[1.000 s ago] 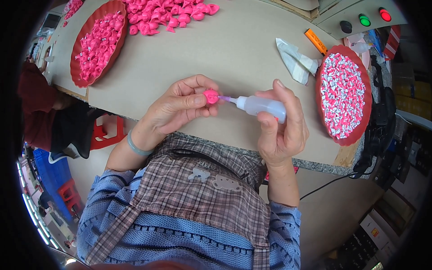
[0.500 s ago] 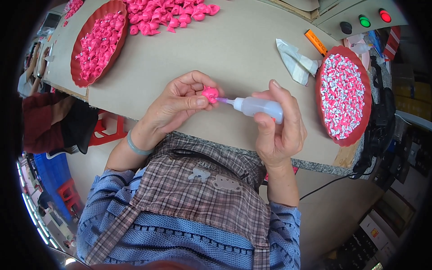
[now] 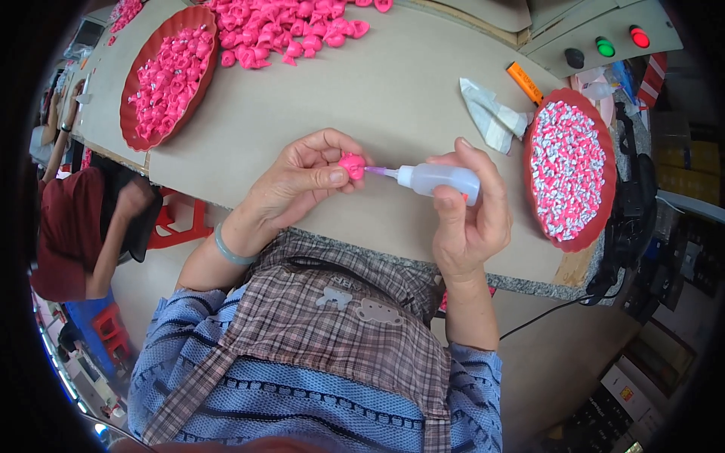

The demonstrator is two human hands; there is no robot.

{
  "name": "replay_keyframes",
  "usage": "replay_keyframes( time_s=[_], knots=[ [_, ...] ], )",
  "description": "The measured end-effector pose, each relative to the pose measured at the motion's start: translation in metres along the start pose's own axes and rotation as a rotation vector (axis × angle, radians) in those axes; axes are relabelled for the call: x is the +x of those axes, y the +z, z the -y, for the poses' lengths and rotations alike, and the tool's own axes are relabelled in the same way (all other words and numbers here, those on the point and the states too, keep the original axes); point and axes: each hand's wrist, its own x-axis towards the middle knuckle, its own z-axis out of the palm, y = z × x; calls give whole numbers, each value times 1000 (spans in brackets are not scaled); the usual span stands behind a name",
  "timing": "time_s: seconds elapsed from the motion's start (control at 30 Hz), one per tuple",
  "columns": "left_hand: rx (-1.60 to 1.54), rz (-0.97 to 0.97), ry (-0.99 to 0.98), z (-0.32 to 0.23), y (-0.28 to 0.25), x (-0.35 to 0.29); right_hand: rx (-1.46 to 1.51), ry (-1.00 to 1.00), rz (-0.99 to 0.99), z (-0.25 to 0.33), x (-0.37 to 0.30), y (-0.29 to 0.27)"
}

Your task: The person assembles small pink plastic toy parts by applying glue from a bottle to the pink plastic components, then attaching white plastic components to them by hand.

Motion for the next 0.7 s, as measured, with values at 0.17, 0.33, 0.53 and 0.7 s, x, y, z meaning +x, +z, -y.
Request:
replay_keyframes(
  time_s=[0.17, 0.33, 0.53, 0.7],
  knots=[
    [-123, -8, -14, 6, -2, -5, 336, 206, -85, 0, 31, 12],
    [-144, 40, -28, 6, -4, -5, 277, 424, 23, -11, 73, 19],
    [-132, 74, -19, 3, -8, -6, 53, 471, 69, -57, 143, 32],
    [-112, 102, -10, 3, -8, -1, -400, 236, 25, -98, 228, 37]
  ],
)
